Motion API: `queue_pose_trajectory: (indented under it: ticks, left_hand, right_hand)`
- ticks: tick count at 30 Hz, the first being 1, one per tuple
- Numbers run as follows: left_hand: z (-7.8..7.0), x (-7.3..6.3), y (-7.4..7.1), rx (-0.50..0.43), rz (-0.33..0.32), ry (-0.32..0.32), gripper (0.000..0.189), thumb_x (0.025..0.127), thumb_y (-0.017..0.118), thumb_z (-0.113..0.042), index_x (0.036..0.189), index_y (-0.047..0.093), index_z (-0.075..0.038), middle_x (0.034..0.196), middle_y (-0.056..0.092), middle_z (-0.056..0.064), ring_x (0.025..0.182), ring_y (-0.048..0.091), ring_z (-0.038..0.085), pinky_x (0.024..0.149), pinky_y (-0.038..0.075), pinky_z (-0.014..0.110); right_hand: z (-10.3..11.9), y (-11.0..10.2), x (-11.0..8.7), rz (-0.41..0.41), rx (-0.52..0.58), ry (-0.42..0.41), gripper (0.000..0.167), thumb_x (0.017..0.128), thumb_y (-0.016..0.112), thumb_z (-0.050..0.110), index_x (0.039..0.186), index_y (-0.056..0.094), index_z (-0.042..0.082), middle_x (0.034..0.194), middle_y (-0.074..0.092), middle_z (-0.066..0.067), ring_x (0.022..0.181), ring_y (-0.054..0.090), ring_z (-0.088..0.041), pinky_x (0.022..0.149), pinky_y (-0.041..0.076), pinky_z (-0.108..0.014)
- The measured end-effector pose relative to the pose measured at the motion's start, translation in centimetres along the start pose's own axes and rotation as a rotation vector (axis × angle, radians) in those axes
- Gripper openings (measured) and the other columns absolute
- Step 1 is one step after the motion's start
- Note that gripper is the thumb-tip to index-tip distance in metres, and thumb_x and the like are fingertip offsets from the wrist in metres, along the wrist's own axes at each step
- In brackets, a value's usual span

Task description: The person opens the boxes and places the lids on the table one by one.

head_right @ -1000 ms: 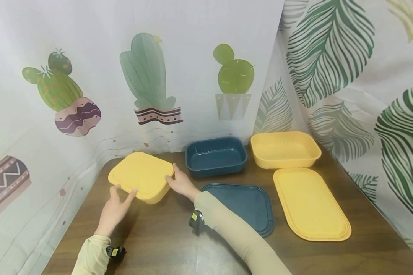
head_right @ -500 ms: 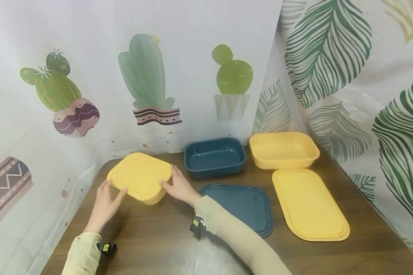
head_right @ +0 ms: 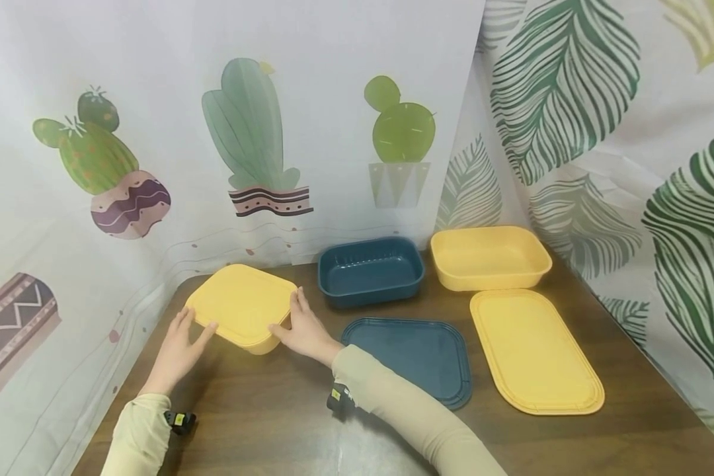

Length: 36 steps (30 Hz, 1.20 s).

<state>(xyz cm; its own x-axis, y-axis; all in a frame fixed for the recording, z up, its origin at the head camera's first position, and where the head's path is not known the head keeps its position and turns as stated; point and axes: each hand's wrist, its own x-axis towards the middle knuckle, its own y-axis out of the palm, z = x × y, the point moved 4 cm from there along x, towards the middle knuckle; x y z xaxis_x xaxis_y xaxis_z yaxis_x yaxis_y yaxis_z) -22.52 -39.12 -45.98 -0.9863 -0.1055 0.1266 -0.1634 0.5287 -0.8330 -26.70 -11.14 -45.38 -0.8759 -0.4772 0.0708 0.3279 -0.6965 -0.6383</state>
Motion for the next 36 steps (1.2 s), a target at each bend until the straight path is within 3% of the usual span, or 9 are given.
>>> queue_pose_trajectory:
  ticks: [6,17,27,36]
  left_hand:
    - [-0.8,-0.4,-0.3,0.029,-0.015,-0.031,0.097,0.1,0.046,-0.063,0.155,0.017,0.012,0.161,0.01,0.034,0.143,0.02,0.056,0.11,0.025,0.068]
    - [-1.7,-1.8,-0.2,0.057,-0.067,-0.059,0.096,0.099,0.048,-0.063,0.152,0.025,0.014,0.156,0.018,0.036,0.135,0.034,0.058,0.105,0.034,0.067]
    - [-2.9,-2.6,-0.2,0.107,-0.159,-0.026,0.081,0.103,0.049,-0.053,0.144,0.039,0.017,0.147,0.031,0.038,0.123,0.047,0.059,0.096,0.042,0.067]
    - [-3.2,-3.1,-0.4,0.16,-0.215,-0.009,0.067,0.104,0.054,-0.043,0.137,0.049,0.016,0.135,0.042,0.036,0.117,0.05,0.056,0.089,0.045,0.066]
  right_hand:
    - [-0.2,-0.2,0.5,-0.014,0.037,0.011,0.085,0.1,0.059,0.042,0.159,0.016,-0.001,0.168,0.003,-0.014,0.152,0.018,-0.028,0.119,0.026,-0.043]
    - [-0.9,-0.3,1.6,-0.06,0.029,-0.006,0.074,0.102,0.055,0.035,0.158,0.023,-0.002,0.167,0.014,-0.015,0.15,0.024,-0.03,0.118,0.028,-0.044]
    - [-1.5,-0.5,2.6,-0.056,0.031,-0.014,0.07,0.106,0.049,0.037,0.159,0.02,0.001,0.167,0.012,-0.013,0.152,0.019,-0.028,0.12,0.024,-0.043]
    - [-1.7,-0.6,3.9,-0.099,0.025,-0.015,0.063,0.108,0.048,0.033,0.157,0.027,-0.001,0.164,0.023,-0.017,0.149,0.026,-0.033,0.119,0.026,-0.045]
